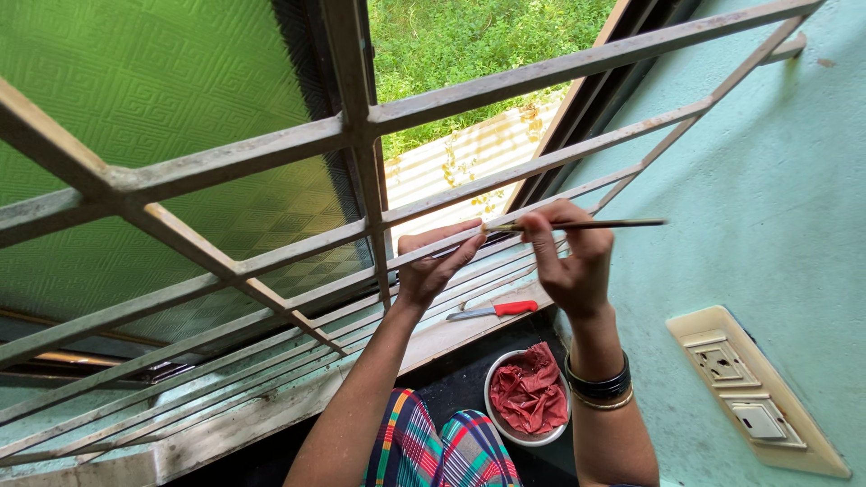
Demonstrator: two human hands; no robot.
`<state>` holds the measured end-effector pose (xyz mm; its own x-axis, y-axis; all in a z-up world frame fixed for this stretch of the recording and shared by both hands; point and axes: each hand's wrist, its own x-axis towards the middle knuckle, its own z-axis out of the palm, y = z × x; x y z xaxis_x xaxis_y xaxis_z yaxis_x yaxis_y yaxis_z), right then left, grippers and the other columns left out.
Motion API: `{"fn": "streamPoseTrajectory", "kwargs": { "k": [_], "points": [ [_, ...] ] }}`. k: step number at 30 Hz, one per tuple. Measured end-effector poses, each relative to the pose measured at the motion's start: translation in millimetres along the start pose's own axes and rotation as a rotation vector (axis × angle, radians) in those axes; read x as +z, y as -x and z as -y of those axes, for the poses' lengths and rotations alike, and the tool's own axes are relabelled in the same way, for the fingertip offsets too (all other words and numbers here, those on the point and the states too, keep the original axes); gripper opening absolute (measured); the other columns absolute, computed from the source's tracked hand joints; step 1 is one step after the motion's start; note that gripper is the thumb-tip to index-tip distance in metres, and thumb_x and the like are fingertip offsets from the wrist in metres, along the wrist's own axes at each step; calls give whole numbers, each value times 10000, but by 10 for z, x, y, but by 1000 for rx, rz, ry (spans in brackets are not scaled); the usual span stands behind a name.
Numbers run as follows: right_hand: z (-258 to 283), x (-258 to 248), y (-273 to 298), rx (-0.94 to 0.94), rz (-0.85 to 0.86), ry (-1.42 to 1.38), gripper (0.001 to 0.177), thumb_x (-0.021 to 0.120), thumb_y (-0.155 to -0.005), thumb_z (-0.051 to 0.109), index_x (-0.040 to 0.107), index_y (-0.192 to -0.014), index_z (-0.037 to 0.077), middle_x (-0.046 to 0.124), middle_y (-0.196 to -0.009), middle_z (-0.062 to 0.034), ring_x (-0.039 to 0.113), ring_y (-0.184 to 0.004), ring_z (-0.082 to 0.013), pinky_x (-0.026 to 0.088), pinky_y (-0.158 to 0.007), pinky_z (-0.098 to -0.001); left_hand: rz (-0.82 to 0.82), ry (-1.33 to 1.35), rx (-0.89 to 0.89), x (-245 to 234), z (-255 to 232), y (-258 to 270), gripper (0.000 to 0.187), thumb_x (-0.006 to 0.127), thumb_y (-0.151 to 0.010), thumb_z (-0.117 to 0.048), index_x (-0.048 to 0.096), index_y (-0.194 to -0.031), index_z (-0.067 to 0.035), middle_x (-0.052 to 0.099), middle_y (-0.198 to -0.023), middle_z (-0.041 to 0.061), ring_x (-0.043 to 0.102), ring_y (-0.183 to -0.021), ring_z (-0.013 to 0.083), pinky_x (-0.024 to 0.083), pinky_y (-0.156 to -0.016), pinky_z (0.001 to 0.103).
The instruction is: The person cleans a metal window grill using a red cloth and a thin metal rod. They wipe the bars and scrape along the joints, occasionally dipping the rod into a small bowl of red material. The person works methodically along the horizontal and vertical bars of the grill.
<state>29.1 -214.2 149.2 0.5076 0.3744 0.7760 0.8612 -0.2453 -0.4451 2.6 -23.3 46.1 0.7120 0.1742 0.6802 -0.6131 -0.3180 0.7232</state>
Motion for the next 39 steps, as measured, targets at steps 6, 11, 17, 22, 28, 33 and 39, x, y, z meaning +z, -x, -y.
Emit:
{"fn": "streamPoseTrajectory", "kwargs": {
  "k": [6, 11, 17, 22, 28, 33, 39],
  "points": [
    [-169, -195, 125, 172, -156, 170, 168, 624, -1074, 84, 687, -951, -11, 709, -790, -98, 696, -685, -151, 519, -604, -250, 12, -65, -63, 52, -22, -8, 200, 769, -955, -267, 793, -1070, -105, 803, -926, 76, 799, -770, 136, 664, -688, 233],
    [-359, -315, 486, 329, -348, -27, 189, 601, -1133, 119, 662, -1017, -17, 688, -835, -81, 668, -750, -135, 539, -700, -264, 33, -240, -57, 392, 14, 54, 158, 791, -889, -298, 838, -937, -155, 830, -858, 24, 779, -663, 136, 587, -561, 229],
    [-933, -164, 840, 479, -417, 143, 173, 611, -1083, 132, 683, -1026, -15, 718, -853, -89, 710, -721, -148, 570, -638, -268, 287, -216, -117, 960, -22, 187, 204, 812, -896, -325, 829, -894, -121, 789, -865, 59, 773, -764, 207, 598, -675, 314],
    [-1264, -274, 918, 457, -448, 277, 158, 626, -1079, 119, 697, -1056, -19, 740, -924, -109, 741, -793, -179, 585, -679, -281, 202, -25, -513, 1474, 283, 175, 342, 822, -862, -369, 773, -1022, -70, 791, -973, 109, 769, -893, 197, 594, -820, 334],
    [-1424, -511, 844, 447, -317, 260, 150, 623, -1068, 100, 692, -1002, -16, 748, -874, -94, 761, -805, -177, 589, -725, -289, 49, 352, -576, 1729, 649, 39, 515, 821, -848, -265, 666, -1281, -33, 720, -1220, 136, 676, -1075, 165, 556, -918, 298],
    [-1528, -555, 786, 521, -386, 353, 160, 638, -1066, 104, 693, -984, -21, 751, -839, -97, 752, -763, -154, 583, -698, -284, 13, 345, -532, 1658, 756, 27, 328, 802, -906, -173, 773, -1201, -33, 804, -1103, 114, 730, -971, 123, 563, -876, 240],
    [-1466, -475, 838, 512, -333, 149, 191, 631, -1080, 139, 710, -982, -5, 748, -840, -99, 745, -756, -158, 595, -695, -278, -55, 452, -541, 1593, 808, 130, 294, 812, -892, -108, 774, -1174, -33, 801, -1059, 109, 729, -936, 105, 573, -851, 227]
  ]
}}
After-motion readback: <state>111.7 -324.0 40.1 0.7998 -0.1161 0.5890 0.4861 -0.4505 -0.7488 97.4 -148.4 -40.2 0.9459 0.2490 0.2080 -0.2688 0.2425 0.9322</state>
